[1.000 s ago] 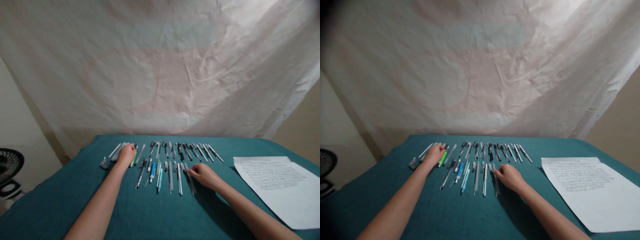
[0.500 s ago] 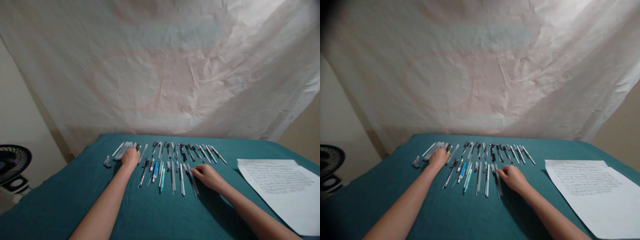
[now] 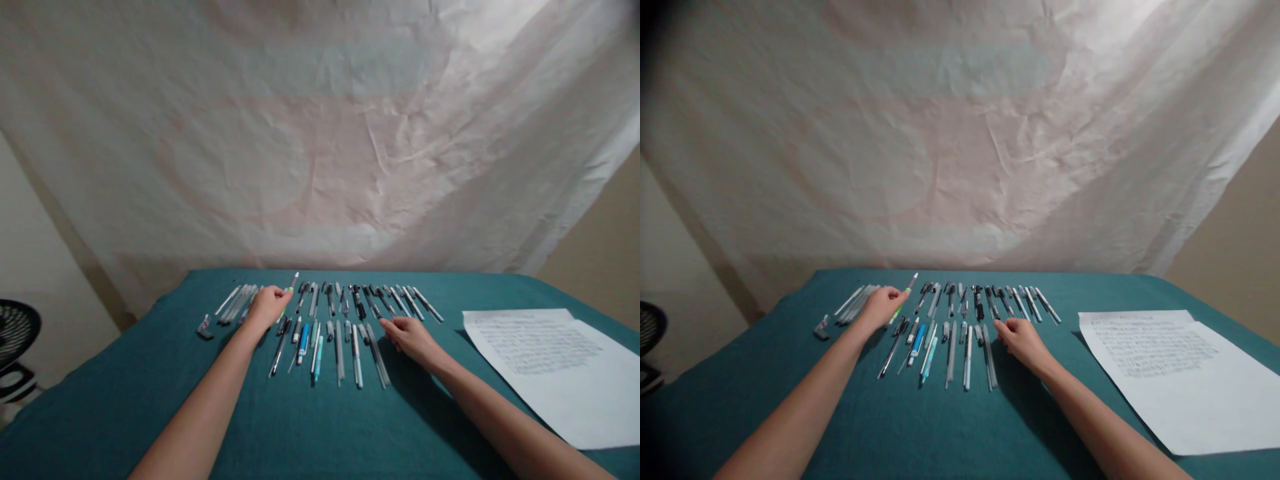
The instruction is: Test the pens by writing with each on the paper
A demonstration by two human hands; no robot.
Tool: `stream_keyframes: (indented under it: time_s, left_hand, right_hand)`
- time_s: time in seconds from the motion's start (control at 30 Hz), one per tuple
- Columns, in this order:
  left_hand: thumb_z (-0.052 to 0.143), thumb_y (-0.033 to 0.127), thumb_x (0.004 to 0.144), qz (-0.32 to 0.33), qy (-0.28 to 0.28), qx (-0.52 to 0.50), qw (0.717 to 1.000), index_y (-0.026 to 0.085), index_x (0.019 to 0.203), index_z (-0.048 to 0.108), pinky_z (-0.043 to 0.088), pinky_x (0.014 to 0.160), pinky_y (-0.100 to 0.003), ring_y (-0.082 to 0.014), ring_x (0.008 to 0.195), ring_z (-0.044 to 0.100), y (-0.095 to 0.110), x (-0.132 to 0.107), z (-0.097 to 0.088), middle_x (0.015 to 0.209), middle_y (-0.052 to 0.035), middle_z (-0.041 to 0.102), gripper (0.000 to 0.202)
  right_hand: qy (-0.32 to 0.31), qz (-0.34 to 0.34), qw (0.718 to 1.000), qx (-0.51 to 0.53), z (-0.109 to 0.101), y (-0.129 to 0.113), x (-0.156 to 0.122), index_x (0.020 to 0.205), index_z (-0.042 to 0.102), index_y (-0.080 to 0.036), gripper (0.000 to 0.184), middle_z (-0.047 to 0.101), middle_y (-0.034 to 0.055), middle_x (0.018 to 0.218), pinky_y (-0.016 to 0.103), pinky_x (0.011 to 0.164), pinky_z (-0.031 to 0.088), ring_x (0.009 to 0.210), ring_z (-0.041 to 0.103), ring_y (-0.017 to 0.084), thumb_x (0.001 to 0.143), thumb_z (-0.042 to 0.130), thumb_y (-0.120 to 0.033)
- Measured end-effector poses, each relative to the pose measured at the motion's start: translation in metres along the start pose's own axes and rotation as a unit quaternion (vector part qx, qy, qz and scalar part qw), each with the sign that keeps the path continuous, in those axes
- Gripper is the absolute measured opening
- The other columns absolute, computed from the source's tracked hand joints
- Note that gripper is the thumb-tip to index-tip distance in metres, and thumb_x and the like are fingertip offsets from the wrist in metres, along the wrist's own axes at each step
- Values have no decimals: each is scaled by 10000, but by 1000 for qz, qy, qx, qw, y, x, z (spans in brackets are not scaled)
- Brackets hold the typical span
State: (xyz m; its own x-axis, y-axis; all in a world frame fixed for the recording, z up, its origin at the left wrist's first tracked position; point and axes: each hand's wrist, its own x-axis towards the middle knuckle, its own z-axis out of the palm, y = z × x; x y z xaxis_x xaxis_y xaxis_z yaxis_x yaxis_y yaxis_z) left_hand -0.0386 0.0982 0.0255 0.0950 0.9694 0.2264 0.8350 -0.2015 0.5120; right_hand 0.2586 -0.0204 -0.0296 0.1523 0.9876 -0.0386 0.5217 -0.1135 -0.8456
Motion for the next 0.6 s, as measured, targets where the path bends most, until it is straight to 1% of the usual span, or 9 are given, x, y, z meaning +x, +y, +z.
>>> stream_keyframes:
  time_s: [0.07,0.13,0.2,0.27,0.33,0.43,0.53,0.6]
  left_hand:
    - [451,509,750,44,-28,-61,997,153,679,623,373,557,-246,-187,646,564,25,-10,7,661,-45,631,402]
    - [455,518,749,80,-61,-116,988,150,680,619,372,534,-222,-156,605,547,51,-28,19,641,-22,621,409]
    - [469,508,750,109,-96,-156,977,154,668,610,366,508,-207,-138,572,531,73,-49,32,617,-9,606,390]
    - [481,489,757,126,-122,-188,966,158,671,594,362,492,-199,-125,548,518,89,-70,44,603,-3,590,361]
    - [511,471,752,127,-160,-266,942,156,664,573,355,481,-204,-120,521,501,99,-87,53,574,-1,561,333]
    - [525,457,757,120,-205,-321,917,155,693,549,368,498,-212,-116,515,515,105,-102,61,575,14,536,309]
    - [491,460,785,104,-234,-344,903,155,772,530,374,509,-217,-114,527,532,105,-107,65,627,17,538,308]
    - [494,460,786,103,-234,-352,900,158,843,518,369,512,-218,-112,545,526,105,-109,68,692,9,551,309]
  right_hand:
    - [13,-21,999,41,0,-3,-2,599,485,-158,411,443,-39,484,203,435,323,421,432,85,758,448,-535]
    - [12,-40,994,102,0,-8,-6,646,498,-154,391,445,-46,493,196,430,315,421,415,76,754,475,-529]
    - [-5,-49,983,178,1,-15,-11,718,518,-150,382,450,-50,507,192,420,310,417,398,69,763,478,-527]
    - [-20,-50,965,256,2,-22,-15,789,530,-152,379,467,-47,536,191,414,312,417,392,66,766,487,-527]
    - [-22,-50,949,311,2,-27,-18,811,533,-156,369,473,-47,544,193,415,310,418,391,64,751,524,-519]
    - [-12,-50,933,355,3,-28,-19,759,529,-162,340,459,-54,515,198,422,292,418,377,61,713,594,-492]
    - [3,-40,925,378,3,-26,-18,685,510,-165,323,456,-54,510,200,425,266,424,351,56,679,648,-457]
    - [14,-31,921,388,3,-25,-16,653,501,-165,319,444,-56,501,200,426,246,427,334,52,665,670,-436]
